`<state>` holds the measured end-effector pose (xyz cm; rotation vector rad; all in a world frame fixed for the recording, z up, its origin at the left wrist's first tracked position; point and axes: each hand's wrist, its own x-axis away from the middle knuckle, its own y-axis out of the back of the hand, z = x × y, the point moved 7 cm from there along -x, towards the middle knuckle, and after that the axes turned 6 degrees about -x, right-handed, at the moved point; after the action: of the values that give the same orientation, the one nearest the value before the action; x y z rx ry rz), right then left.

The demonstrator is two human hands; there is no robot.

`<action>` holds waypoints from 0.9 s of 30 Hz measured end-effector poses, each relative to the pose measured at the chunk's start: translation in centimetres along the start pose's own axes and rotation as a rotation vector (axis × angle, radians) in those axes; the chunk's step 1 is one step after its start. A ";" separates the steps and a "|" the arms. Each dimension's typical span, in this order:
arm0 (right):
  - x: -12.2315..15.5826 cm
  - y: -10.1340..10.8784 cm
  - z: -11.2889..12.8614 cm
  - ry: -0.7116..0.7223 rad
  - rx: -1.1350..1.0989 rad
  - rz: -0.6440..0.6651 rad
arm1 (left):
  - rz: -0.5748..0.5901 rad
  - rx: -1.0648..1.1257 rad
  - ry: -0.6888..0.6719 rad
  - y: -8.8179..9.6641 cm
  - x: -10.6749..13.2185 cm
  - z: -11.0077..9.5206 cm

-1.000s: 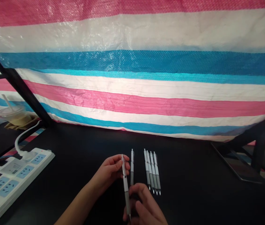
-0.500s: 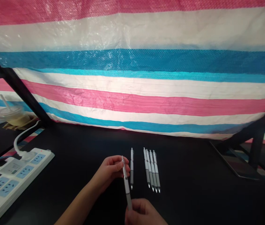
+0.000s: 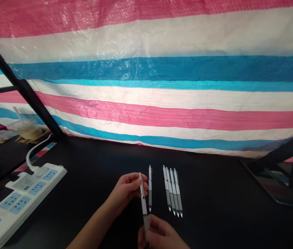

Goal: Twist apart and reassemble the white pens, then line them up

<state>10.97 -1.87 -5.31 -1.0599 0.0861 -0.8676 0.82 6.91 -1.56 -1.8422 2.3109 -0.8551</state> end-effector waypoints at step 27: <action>0.3 -0.4 0.4 -0.013 -0.051 0.067 | -0.033 0.004 0.002 0.0 0.0 -0.2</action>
<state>11.10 -1.86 -4.73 -1.1042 0.1329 -0.8018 0.77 6.98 -1.42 -1.8843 2.2845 -0.8648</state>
